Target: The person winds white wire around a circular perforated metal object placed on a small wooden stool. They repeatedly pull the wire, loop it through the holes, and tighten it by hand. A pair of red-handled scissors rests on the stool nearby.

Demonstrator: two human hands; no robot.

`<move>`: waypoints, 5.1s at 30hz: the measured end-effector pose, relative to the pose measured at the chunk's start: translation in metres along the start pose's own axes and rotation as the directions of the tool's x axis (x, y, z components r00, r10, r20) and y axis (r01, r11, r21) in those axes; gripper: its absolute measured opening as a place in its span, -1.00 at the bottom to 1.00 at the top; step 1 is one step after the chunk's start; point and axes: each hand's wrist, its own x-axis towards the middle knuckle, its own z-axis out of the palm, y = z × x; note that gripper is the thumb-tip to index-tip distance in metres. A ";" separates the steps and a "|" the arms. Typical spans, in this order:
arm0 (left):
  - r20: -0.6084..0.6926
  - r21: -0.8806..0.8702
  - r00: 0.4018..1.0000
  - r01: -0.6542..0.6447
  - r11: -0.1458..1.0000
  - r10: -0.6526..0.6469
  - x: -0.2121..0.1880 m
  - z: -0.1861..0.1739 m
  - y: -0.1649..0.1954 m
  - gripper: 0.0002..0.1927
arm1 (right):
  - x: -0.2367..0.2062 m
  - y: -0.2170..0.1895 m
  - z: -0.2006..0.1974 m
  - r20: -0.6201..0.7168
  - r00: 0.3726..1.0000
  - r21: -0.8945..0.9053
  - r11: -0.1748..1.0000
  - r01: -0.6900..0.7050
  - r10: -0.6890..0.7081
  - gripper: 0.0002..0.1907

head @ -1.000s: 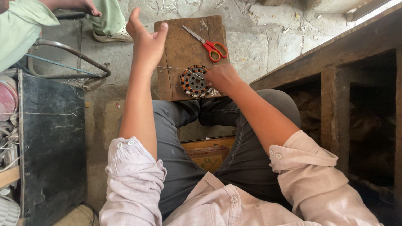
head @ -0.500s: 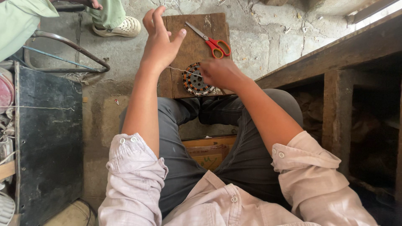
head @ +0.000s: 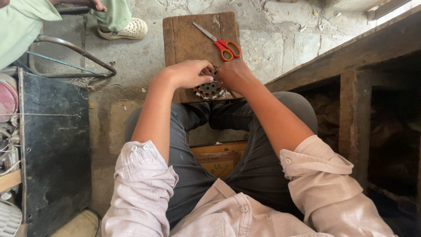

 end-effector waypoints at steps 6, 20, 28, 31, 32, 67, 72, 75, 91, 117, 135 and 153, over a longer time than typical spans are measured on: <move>0.003 0.048 0.994 0.109 0.993 -0.110 0.005 0.004 -0.011 -0.47 | -0.004 0.001 0.002 0.074 0.997 0.013 1.000 -0.018 0.017 -0.88; 0.044 0.042 0.970 0.237 0.971 -0.238 0.000 0.001 -0.005 -0.30 | -0.003 -0.007 -0.005 0.088 0.996 0.188 0.982 -0.018 0.002 -0.95; 0.000 0.092 0.968 0.249 0.964 -0.250 -0.004 -0.002 -0.011 -0.32 | -0.005 0.002 0.003 0.191 0.981 0.051 0.998 -0.048 0.038 -0.82; -0.005 0.091 0.958 0.286 0.954 -0.287 -0.005 -0.003 -0.012 -0.35 | -0.003 -0.001 0.001 0.158 0.983 -0.029 0.995 -0.093 0.097 -0.91; 0.002 0.094 0.955 0.295 0.951 -0.297 -0.005 -0.003 -0.013 -0.36 | -0.004 -0.003 -0.001 0.128 0.985 -0.041 0.993 -0.108 0.112 -0.92; -0.740 -0.663 0.333 -0.507 0.551 -0.584 -0.019 -0.052 -0.087 -0.05 | -0.021 0.012 -0.016 0.185 0.946 0.061 0.958 -0.280 0.265 -0.86; -0.538 -0.673 0.573 0.150 0.725 -0.618 -0.004 -0.042 -0.063 -0.05 | -0.003 -0.003 0.007 0.149 0.953 0.041 0.961 -0.273 0.264 -0.83; -0.442 -0.500 0.618 0.432 0.750 -0.650 -0.008 -0.038 -0.044 -0.15 | -0.003 -0.005 0.012 0.155 0.953 0.034 0.963 -0.268 0.260 -0.79; -0.448 -0.228 0.673 0.550 0.803 -0.588 -0.013 -0.037 -0.029 -0.19 | 0.003 -0.013 -0.002 -0.039 0.961 0.412 0.880 -0.235 0.275 -0.79; -0.265 -0.009 0.805 0.548 0.836 -0.531 -0.007 -0.023 -0.003 -0.57 | -0.018 -0.006 -0.028 0.159 0.960 0.176 0.950 -0.257 0.230 -0.58; 0.061 0.168 0.947 0.301 0.939 -0.315 0.005 0.003 -0.010 -0.47 | 0.005 -0.014 -0.003 0.422 0.866 0.378 0.816 -0.438 0.269 -0.49; -0.303 0.274 0.952 0.135 0.952 -0.048 0.003 -0.002 0.041 -0.69 | -0.049 -0.004 -0.113 -0.337 0.939 0.930 -0.182 0.320 -0.074 -0.47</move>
